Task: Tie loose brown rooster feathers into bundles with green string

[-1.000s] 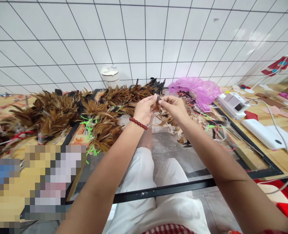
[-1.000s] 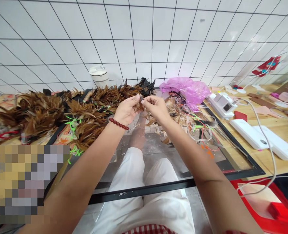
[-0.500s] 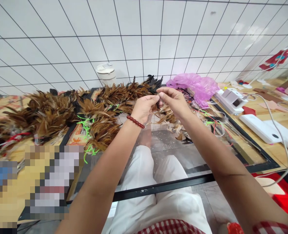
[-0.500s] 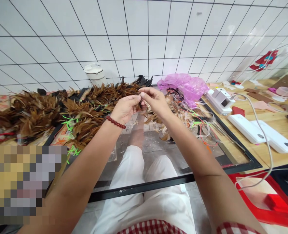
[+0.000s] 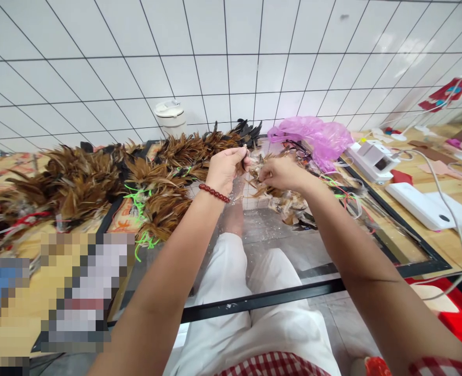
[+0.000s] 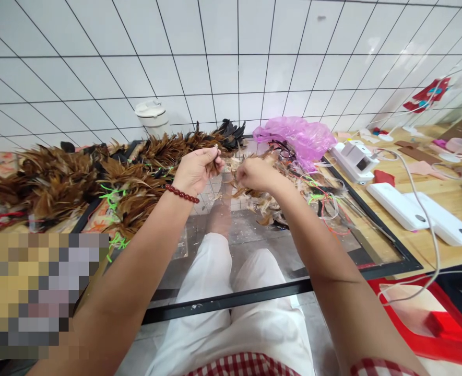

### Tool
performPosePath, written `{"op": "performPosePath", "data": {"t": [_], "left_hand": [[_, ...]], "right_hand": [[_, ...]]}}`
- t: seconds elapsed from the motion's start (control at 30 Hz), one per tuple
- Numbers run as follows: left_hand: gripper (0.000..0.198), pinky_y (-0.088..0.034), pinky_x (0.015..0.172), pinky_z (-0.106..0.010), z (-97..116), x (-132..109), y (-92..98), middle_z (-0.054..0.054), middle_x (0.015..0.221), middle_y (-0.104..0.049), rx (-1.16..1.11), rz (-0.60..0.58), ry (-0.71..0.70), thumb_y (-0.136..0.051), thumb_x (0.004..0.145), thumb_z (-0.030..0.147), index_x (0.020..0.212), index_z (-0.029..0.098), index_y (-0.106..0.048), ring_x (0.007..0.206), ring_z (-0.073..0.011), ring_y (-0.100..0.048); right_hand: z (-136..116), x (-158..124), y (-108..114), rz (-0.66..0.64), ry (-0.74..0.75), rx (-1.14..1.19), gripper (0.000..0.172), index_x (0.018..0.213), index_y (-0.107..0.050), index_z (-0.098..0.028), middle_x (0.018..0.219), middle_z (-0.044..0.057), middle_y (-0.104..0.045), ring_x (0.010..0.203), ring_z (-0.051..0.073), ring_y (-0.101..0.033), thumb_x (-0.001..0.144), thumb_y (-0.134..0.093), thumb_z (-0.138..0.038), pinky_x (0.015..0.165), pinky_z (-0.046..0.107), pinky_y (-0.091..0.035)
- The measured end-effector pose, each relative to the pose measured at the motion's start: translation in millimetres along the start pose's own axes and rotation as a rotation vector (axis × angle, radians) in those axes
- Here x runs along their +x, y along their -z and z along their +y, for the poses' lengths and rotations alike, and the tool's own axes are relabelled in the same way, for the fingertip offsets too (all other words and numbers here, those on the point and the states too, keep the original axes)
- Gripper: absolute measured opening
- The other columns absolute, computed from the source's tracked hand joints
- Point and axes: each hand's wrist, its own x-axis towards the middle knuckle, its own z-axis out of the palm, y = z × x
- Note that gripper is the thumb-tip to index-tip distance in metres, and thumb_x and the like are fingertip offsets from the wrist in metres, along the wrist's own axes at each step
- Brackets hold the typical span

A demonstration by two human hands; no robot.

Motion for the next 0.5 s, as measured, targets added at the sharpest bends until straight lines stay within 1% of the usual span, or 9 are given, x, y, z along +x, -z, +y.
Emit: {"op": "performPosePath", "data": {"t": [0.03, 0.07, 0.1, 0.17, 0.2, 0.3, 0.37, 0.43, 0.5], "left_hand": [[0.021, -0.049, 0.057, -0.02, 0.8, 0.6, 0.8, 0.002, 0.055, -0.059, -0.002, 0.008, 0.0, -0.078, 0.071, 0.025, 0.07, 0.013, -0.062, 0.051, -0.0072, -0.057], [0.021, -0.049, 0.057, -0.02, 1.4, 0.9, 1.3, 0.002, 0.055, -0.058, -0.002, 0.011, 0.002, -0.078, 0.072, 0.025, 0.07, 0.013, -0.061, 0.051, -0.0073, -0.057], [0.021, -0.049, 0.057, -0.02, 1.8, 1.0, 1.7, 0.002, 0.055, -0.058, -0.001, 0.011, 0.005, -0.077, 0.072, 0.025, 0.07, 0.013, -0.061, 0.051, -0.0074, -0.057], [0.019, -0.048, 0.056, -0.02, 2.0, 1.3, 2.2, 0.001, 0.054, -0.058, 0.003, 0.012, 0.009, -0.076, 0.074, 0.024, 0.069, 0.012, -0.061, 0.051, -0.0075, -0.057], [0.019, -0.048, 0.056, -0.02, 1.8, 1.5, 2.6, 0.001, 0.054, -0.058, 0.006, 0.011, 0.012, -0.075, 0.074, 0.023, 0.069, 0.012, -0.061, 0.051, -0.0075, -0.057], [0.018, -0.047, 0.056, -0.02, 0.9, 2.9, 4.4, 0.002, 0.054, -0.058, 0.015, 0.013, 0.021, -0.074, 0.075, 0.023, 0.069, 0.013, -0.061, 0.05, -0.0071, -0.055], [0.018, -0.047, 0.055, -0.02, 0.1, 4.4, 6.4, 0.002, 0.054, -0.057, 0.02, 0.021, 0.035, -0.075, 0.075, 0.022, 0.069, 0.013, -0.061, 0.049, -0.007, -0.055], [0.018, -0.046, 0.054, -0.02, -0.9, 6.0, 8.6, 0.002, 0.053, -0.057, 0.03, 0.028, 0.051, -0.074, 0.075, 0.021, 0.068, 0.013, -0.06, 0.049, -0.0074, -0.055], [0.018, -0.045, 0.053, -0.021, -1.9, 7.6, 10.7, 0.001, 0.054, -0.057, 0.047, 0.019, 0.067, -0.073, 0.076, 0.021, 0.067, 0.012, -0.06, 0.049, -0.0079, -0.054]], "right_hand": [[0.5, -1.7, -2.5, -0.105, -0.003, -0.11, 0.012, 0.069, -0.071, -0.019, 0.07, 0.002, -0.068, 0.066, 0.015, -0.058, 0.063, -0.065, -0.01, 0.06, 0.024, -0.037], [-0.1, -3.0, -5.3, -0.173, -0.015, -0.19, 0.016, 0.069, -0.072, -0.02, 0.07, 0.002, -0.069, 0.066, 0.015, -0.058, 0.061, -0.064, -0.008, 0.059, 0.025, -0.036], [-1.6, -3.9, -8.0, -0.202, -0.027, -0.237, 0.018, 0.068, -0.073, -0.021, 0.07, 0.003, -0.07, 0.066, 0.016, -0.059, 0.061, -0.064, -0.007, 0.058, 0.025, -0.036], [-5.3, -4.0, -11.3, -0.167, -0.019, -0.227, 0.017, 0.067, -0.073, -0.02, 0.07, 0.005, -0.071, 0.068, 0.018, -0.061, 0.063, -0.062, -0.007, 0.06, 0.026, -0.038], [-6.8, -3.2, -11.5, -0.105, -0.006, -0.168, 0.016, 0.068, -0.073, -0.019, 0.071, 0.005, -0.071, 0.069, 0.018, -0.062, 0.066, -0.061, -0.009, 0.062, 0.026, -0.04], [-7.1, 0.8, -7.1, 0.156, -0.026, 0.161, 0.011, 0.071, -0.071, -0.018, 0.068, 0.004, -0.07, 0.068, 0.017, -0.063, 0.075, -0.061, -0.017, 0.065, 0.027, -0.045], [-5.5, 3.8, -3.3, 0.207, -0.118, 0.448, 0.009, 0.069, -0.068, -0.016, 0.063, 0.004, -0.067, 0.062, 0.017, -0.062, 0.074, -0.067, -0.024, 0.06, 0.028, -0.047], [-4.4, 6.2, -0.7, 0.202, -0.203, 0.728, 0.016, 0.067, -0.066, -0.016, 0.061, 0.004, -0.066, 0.057, 0.016, -0.061, 0.069, -0.074, -0.03, 0.054, 0.027, -0.049], [-4.1, 7.5, 0.9, 0.262, -0.242, 0.92, 0.023, 0.068, -0.064, -0.015, 0.064, 0.005, -0.068, 0.056, 0.014, -0.061, 0.066, -0.077, -0.034, 0.052, 0.026, -0.049]]}}
